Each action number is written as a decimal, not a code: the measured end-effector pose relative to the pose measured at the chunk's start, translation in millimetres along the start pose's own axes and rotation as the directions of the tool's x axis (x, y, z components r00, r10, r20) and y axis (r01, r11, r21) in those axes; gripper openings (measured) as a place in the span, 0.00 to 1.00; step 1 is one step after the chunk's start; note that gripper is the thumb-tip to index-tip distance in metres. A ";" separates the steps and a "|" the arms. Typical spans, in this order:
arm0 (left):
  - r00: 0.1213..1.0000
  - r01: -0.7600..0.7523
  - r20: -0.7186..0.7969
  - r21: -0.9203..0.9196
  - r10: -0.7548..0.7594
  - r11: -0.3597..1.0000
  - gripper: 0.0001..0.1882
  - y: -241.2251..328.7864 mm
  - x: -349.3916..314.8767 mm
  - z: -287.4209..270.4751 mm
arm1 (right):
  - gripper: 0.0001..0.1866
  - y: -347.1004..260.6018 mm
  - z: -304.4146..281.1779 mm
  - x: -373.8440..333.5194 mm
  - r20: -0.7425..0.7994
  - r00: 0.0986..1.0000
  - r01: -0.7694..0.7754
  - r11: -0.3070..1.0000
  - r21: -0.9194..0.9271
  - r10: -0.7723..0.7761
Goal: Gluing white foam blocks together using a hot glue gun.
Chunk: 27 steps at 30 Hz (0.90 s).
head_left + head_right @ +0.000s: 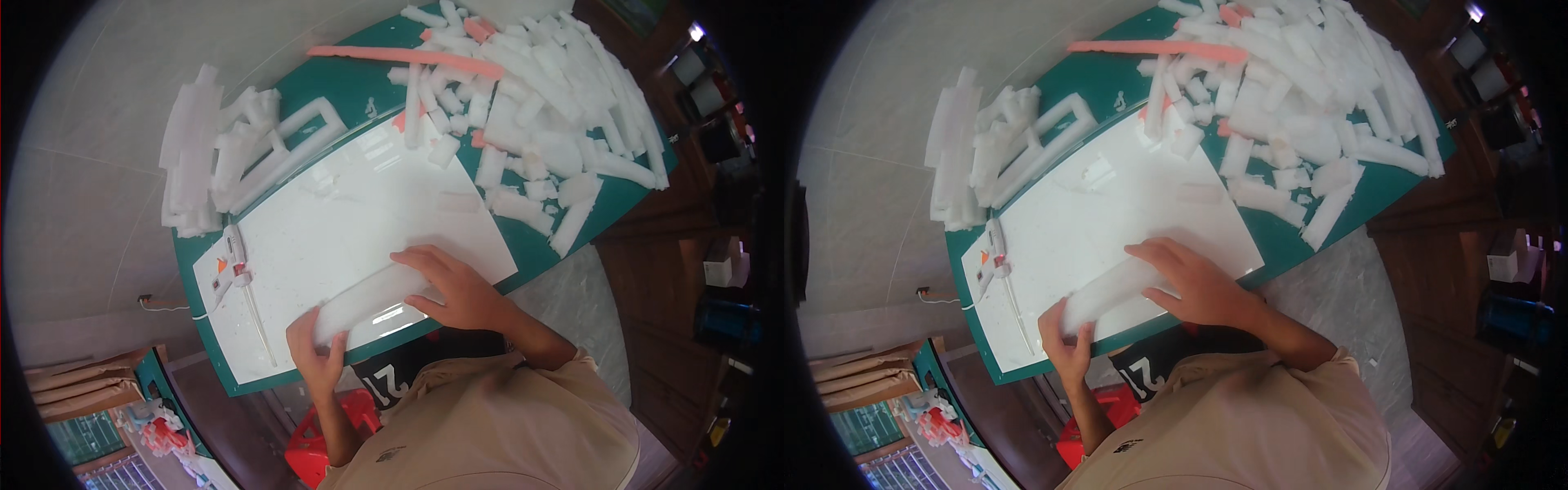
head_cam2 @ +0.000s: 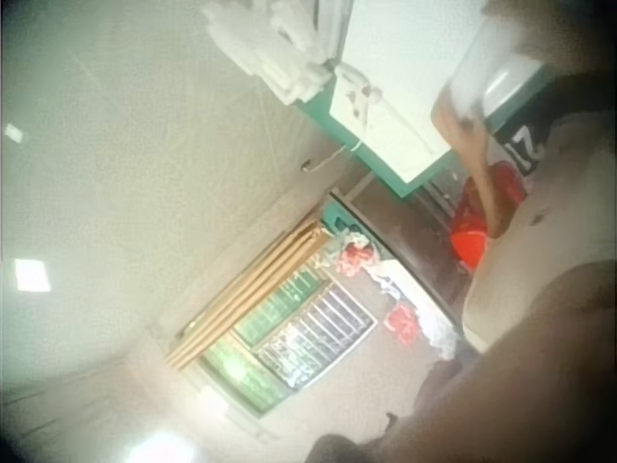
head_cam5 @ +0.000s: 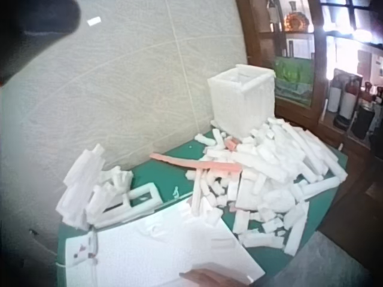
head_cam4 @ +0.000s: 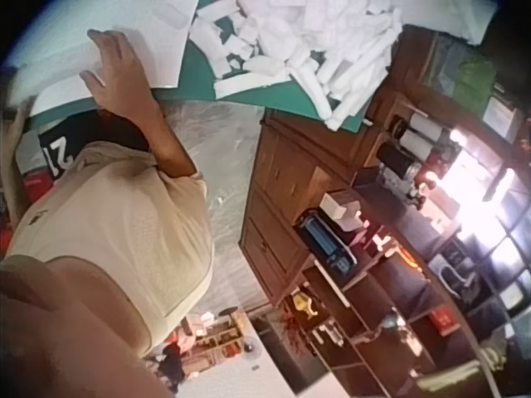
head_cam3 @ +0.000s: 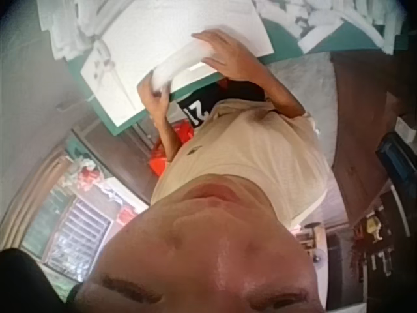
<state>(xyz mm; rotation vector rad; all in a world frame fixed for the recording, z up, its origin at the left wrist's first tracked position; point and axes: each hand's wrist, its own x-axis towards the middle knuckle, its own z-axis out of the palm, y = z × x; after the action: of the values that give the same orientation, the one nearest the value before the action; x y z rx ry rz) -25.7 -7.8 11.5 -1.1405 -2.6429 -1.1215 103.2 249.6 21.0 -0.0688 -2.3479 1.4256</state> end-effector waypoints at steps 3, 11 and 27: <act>1.000 -0.002 -0.014 -0.009 0.002 1.000 0.27 -0.2 -0.2 1.6 | 0.30 -1.1 -2.4 -0.1 0.004 0.997 -0.074 0.995 0.064 0.073; 0.998 0.059 -0.029 -0.067 -0.061 0.996 0.26 1.4 -1.3 0.1 | 0.29 2.3 5.8 -4.9 -0.069 0.994 -0.084 0.993 0.077 0.090; 0.997 0.036 -0.068 -0.168 -0.048 0.985 0.20 -6.2 -12.4 -3.2 | 0.18 2.5 22.5 -6.3 -0.209 0.970 -0.139 0.988 -0.065 0.123</act>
<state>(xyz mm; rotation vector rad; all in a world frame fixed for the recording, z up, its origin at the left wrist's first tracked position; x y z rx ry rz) -21.4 -20.3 6.2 -1.0515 -2.5711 -1.3867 100.6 230.4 7.8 -0.3808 -2.2639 1.3150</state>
